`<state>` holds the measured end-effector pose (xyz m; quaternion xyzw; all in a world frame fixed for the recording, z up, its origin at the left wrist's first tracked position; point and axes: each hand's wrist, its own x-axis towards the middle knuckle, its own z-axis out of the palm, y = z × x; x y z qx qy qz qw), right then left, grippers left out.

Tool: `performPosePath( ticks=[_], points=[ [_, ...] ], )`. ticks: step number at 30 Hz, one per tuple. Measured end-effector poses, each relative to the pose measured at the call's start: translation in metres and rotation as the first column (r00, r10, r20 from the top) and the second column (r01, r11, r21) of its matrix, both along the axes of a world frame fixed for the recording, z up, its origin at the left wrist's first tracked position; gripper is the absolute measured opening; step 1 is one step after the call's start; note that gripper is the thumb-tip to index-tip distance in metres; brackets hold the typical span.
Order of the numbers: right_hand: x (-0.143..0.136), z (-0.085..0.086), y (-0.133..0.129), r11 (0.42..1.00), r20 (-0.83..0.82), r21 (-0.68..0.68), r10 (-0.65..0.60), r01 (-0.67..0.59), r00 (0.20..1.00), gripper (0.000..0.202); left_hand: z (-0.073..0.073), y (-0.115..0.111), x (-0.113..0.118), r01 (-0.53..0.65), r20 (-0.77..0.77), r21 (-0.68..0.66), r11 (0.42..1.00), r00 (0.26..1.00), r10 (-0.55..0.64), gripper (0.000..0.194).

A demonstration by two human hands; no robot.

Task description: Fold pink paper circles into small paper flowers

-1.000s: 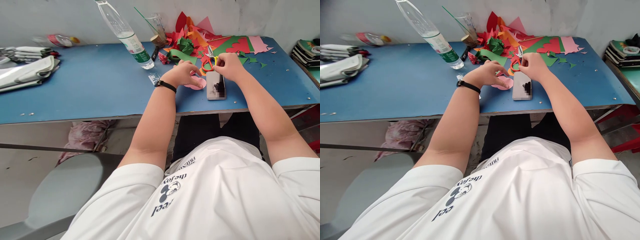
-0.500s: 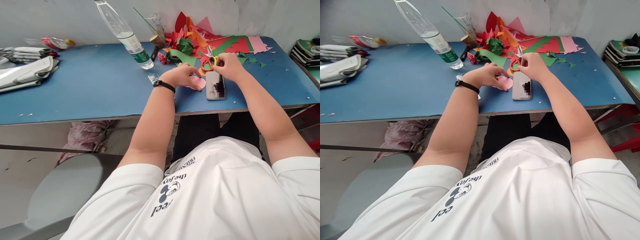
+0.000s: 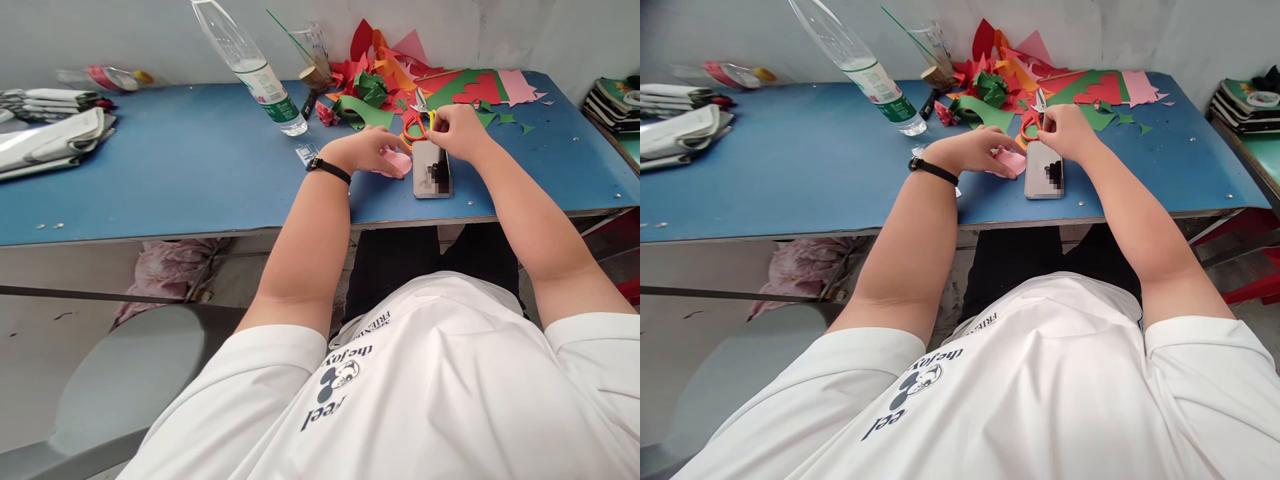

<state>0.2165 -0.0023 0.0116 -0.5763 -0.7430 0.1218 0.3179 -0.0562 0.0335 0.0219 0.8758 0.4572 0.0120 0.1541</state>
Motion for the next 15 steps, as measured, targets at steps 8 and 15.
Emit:
performPosePath(
  ticks=[8,15],
  points=[
    [0.001,0.0,0.001,1.0,-0.004,0.0,0.014,-0.014,1.0,0.043,-0.008,0.01,-0.002,0.115,0.01,0.034,0.993,0.993,-0.115,0.07],
    [0.003,-0.002,0.003,1.0,-0.016,-0.012,0.026,-0.026,1.0,0.044,-0.006,0.013,-0.004,0.096,0.021,0.014,0.995,0.995,-0.097,0.07]
  ],
)
